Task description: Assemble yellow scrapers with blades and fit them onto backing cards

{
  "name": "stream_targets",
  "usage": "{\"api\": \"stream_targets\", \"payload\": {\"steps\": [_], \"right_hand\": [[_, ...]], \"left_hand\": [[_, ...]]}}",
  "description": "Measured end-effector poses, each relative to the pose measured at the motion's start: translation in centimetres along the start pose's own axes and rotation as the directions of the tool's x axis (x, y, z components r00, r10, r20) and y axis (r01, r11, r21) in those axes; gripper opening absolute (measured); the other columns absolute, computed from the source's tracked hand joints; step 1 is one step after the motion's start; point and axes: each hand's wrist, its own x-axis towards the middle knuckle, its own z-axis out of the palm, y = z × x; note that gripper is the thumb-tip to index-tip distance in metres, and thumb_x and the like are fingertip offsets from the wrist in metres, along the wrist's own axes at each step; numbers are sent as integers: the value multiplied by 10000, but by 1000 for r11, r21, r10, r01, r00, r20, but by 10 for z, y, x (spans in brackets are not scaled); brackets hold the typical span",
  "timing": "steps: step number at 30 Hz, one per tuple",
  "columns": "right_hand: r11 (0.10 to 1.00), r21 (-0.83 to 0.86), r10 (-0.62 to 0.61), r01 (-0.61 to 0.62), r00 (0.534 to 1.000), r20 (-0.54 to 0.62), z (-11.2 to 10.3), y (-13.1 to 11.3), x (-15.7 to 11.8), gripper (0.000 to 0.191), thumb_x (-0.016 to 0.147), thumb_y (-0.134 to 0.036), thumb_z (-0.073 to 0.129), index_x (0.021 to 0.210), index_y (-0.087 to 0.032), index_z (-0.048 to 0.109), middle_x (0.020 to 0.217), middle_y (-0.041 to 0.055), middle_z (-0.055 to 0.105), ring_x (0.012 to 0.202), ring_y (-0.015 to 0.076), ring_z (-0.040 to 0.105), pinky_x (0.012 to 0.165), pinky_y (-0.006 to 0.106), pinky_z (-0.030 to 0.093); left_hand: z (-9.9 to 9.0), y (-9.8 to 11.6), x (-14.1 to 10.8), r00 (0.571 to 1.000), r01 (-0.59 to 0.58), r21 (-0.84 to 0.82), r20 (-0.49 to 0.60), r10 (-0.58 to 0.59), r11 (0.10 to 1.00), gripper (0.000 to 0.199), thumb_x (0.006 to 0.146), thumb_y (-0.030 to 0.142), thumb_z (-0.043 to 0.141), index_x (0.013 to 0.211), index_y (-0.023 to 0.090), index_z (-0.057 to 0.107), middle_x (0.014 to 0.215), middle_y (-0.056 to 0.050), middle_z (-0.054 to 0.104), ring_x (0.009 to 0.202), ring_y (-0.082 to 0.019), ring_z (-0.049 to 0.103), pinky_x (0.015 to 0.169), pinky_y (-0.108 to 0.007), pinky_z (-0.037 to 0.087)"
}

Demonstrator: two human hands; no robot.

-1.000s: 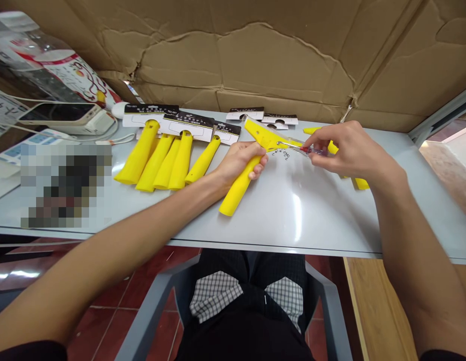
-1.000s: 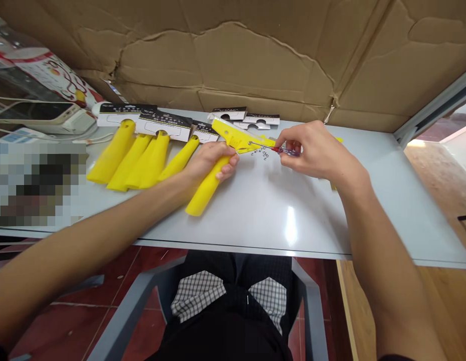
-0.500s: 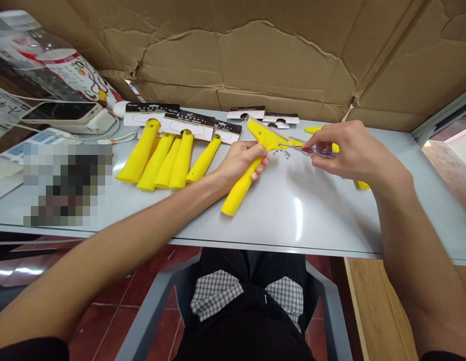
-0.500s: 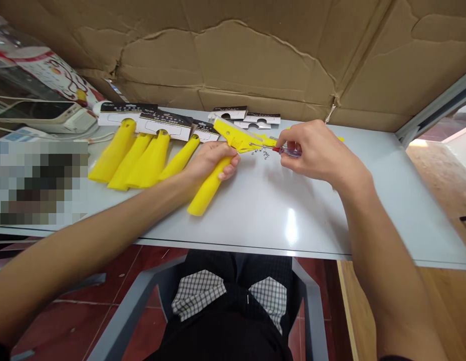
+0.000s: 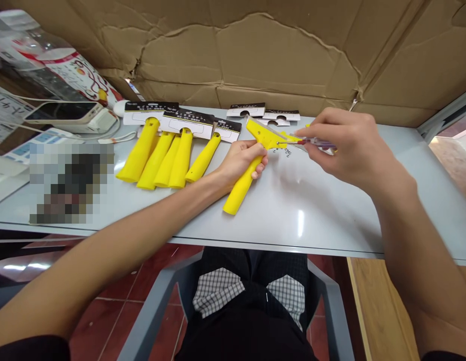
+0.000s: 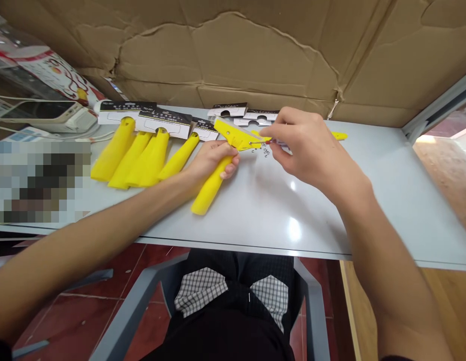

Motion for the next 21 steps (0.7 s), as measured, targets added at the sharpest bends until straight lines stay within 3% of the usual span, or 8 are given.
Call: {"api": "stream_targets", "payload": {"steps": [5, 10, 14, 17, 21], "right_hand": [[997, 54, 60, -57, 997, -53, 4, -1, 4, 211, 1013, -448, 627, 1157, -405, 776, 1204, 58, 785, 1078, 343, 734, 923, 560, 606], [998, 40, -33, 39, 989, -147, 10, 2, 2, 218, 1015, -329, 553, 1163, -342, 714, 1327, 79, 691, 1028, 266, 726, 887, 446, 633], [1000, 11, -28, 29, 990, -137, 9, 2, 0, 247, 1001, -265, 551, 1194, -365, 667, 1312, 71, 696, 1073, 288, 708, 941, 461, 617], [1000, -5, 25, -26, 993, -113, 8, 2, 2, 228, 1036, -344, 527, 1215, -390, 661, 1285, 60, 715, 1115, 314, 704, 995, 497, 595], [998, -14, 63, -66, 990, -128, 8, 2, 4, 239, 1048, -490, 539, 1189, -371, 690, 1225, 88, 734, 1170, 364, 694, 953, 519, 579]], "left_hand": [[0, -2, 1, 1000, -6, 4, 13, 6, 1000, 127, 804, 131, 666, 706, 173, 597, 571, 2, 624, 373, -58, 459, 356, -181, 355], [1, 1, -1, 1000, 12, 1, -11, -12, 1000, 152, 815, 117, 656, 694, 172, 584, 574, 2, 616, 358, -52, 451, 359, -181, 351], [0, -1, 0, 1000, 1, -13, -7, -1, 1000, 138, 813, 115, 646, 696, 167, 594, 588, -2, 620, 375, -53, 469, 358, -175, 346], [0, -2, 1, 1000, 3, -21, -29, -3, 1000, 151, 813, 126, 666, 693, 170, 586, 577, 5, 608, 383, -52, 465, 364, -168, 344], [1, -1, 2, 1000, 10, -23, -19, -10, 1000, 169, 812, 118, 662, 674, 171, 579, 566, 1, 604, 380, -53, 455, 358, -171, 341]]}}
